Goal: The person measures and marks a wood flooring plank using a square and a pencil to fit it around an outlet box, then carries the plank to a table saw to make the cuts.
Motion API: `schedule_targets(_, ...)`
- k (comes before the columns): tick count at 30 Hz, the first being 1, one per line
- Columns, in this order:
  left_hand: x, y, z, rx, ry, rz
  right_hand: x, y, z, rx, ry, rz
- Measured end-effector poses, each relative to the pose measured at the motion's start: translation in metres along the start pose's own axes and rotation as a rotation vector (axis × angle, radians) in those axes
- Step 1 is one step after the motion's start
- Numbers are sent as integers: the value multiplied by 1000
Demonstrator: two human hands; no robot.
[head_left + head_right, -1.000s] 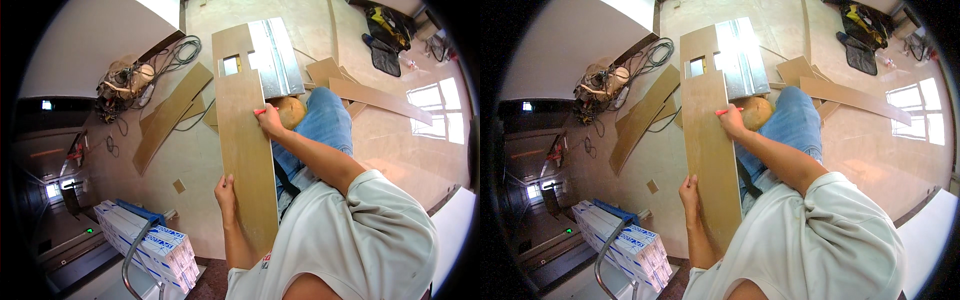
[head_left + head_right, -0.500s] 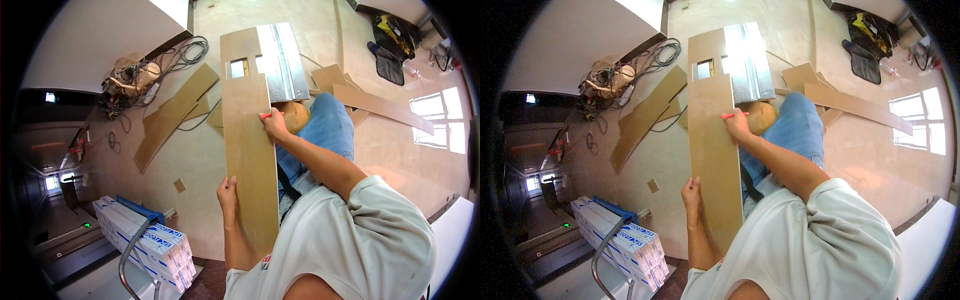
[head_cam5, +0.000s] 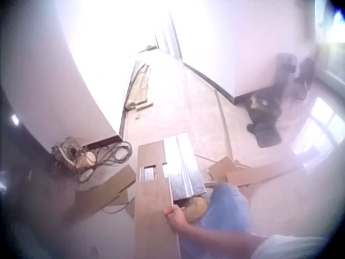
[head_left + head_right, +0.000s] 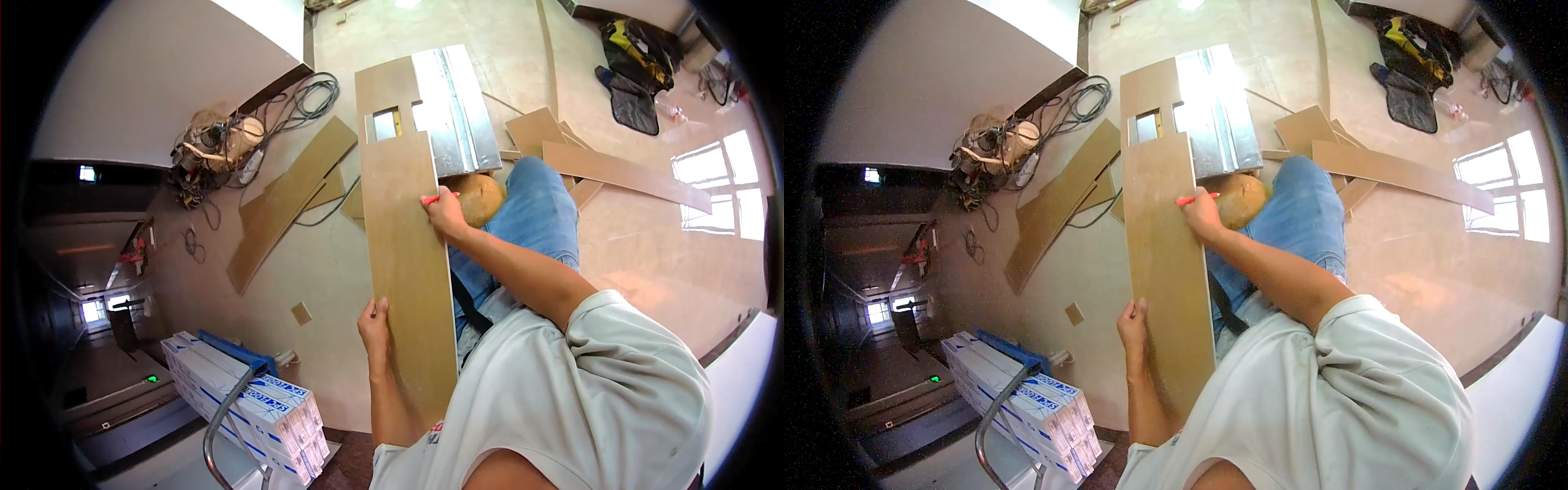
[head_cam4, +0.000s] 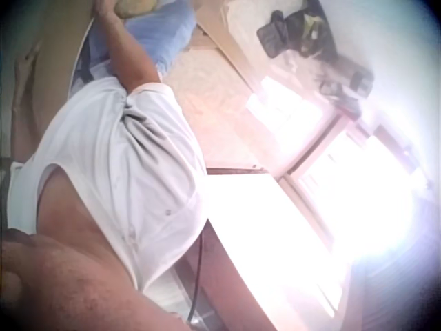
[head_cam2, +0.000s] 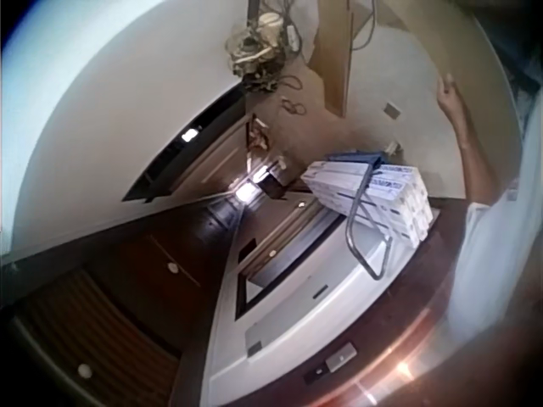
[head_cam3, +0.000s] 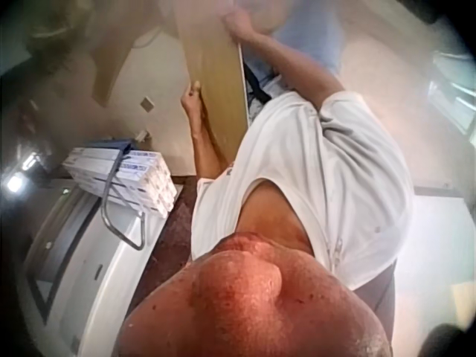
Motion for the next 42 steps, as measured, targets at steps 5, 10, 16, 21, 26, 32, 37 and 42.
schedule_targets(5,5,4,6,112,16,-100,-9,2,5,-35,-36,-26)
schedule_targets(10,16,-5,18,107,-86,62,-8,12,4,7,13,-306)
schedule_targets(16,42,4,50,238,-164,-34,-36,41,23,-262,-5,-405)
schedule_targets(21,56,24,78,277,-280,-206,-124,96,4,-485,110,-760)
schedule_targets(26,70,23,96,235,-332,19,-227,127,-7,-650,444,-1106)
schedule_targets(32,82,17,100,101,-312,99,-228,142,-10,-702,387,-1209)
schedule_targets(37,93,10,99,85,-364,33,-218,162,-5,-487,461,-1029)
schedule_targets(42,88,10,93,72,-377,35,-205,190,5,-218,399,-599)
Point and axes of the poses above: each hand's wrist, its own z-axis away from the middle knuckle, its own y-axis out of the back of the hand, x = y × z, the point moved 4 cm from there along -z, towards the middle knuckle, and after that the axes turned 4 degrees about z, right-handed, at the moved point
